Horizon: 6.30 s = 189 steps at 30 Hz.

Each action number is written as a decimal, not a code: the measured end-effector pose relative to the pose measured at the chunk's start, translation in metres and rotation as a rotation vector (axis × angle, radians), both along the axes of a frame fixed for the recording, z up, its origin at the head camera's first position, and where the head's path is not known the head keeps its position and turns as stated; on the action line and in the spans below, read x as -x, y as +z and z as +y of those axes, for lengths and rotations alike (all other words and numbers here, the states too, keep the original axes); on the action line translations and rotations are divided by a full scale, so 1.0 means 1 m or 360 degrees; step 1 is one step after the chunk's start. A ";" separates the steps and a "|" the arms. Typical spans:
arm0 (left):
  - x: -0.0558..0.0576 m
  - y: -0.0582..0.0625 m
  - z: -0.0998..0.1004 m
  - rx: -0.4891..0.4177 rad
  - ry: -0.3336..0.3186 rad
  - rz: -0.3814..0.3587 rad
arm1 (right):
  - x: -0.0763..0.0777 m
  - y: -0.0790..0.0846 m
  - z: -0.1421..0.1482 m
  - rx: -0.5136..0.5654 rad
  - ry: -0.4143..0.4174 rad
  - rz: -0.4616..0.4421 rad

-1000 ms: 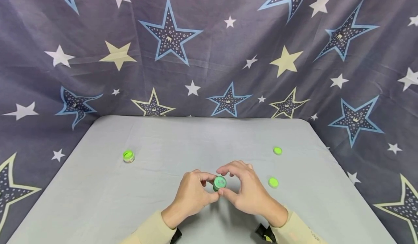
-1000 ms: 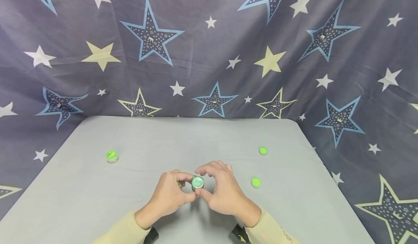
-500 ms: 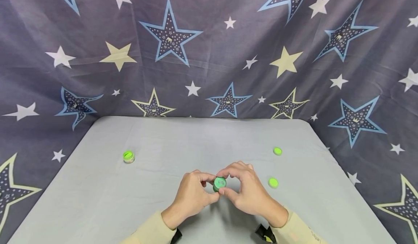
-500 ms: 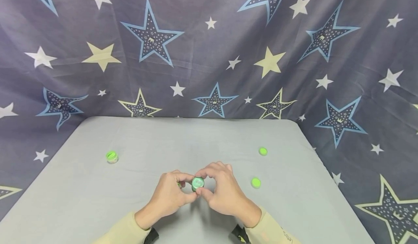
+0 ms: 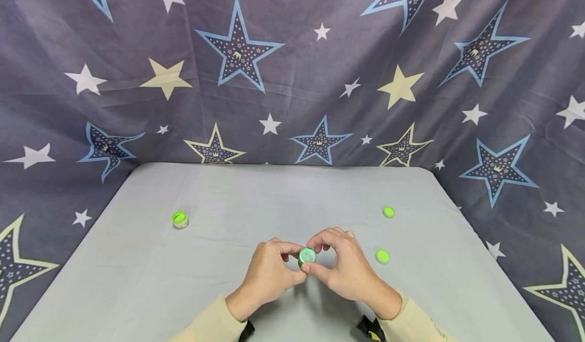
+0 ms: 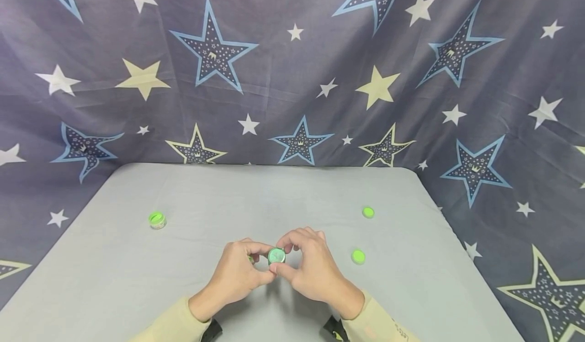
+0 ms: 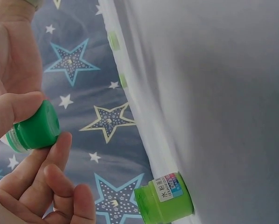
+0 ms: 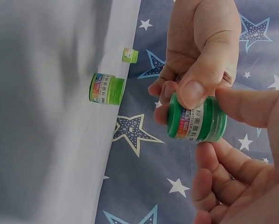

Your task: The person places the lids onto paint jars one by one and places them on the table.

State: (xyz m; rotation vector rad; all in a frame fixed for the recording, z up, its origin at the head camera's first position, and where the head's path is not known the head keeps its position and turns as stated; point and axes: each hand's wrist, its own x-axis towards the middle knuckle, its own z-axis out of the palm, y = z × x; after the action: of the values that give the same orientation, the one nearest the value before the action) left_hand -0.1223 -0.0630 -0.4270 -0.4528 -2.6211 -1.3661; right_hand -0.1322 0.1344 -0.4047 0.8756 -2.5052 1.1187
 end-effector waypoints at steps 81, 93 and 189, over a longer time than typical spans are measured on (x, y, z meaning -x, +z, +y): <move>0.005 0.000 -0.003 -0.0048 -0.0022 -0.0015 | 0.005 -0.008 -0.007 0.0137 -0.0132 -0.0040; 0.006 0.000 -0.004 -0.0022 -0.0021 -0.0014 | 0.008 -0.002 0.002 0.0135 0.0067 -0.0135; 0.004 0.004 -0.004 -0.0046 -0.0032 -0.0018 | 0.003 -0.009 -0.008 0.0175 -0.0198 -0.0170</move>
State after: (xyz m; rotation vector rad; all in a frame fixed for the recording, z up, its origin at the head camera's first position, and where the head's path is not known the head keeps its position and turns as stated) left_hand -0.1266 -0.0666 -0.4226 -0.4700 -2.6090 -1.4144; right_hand -0.1352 0.1261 -0.4134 0.6377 -2.5150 1.2789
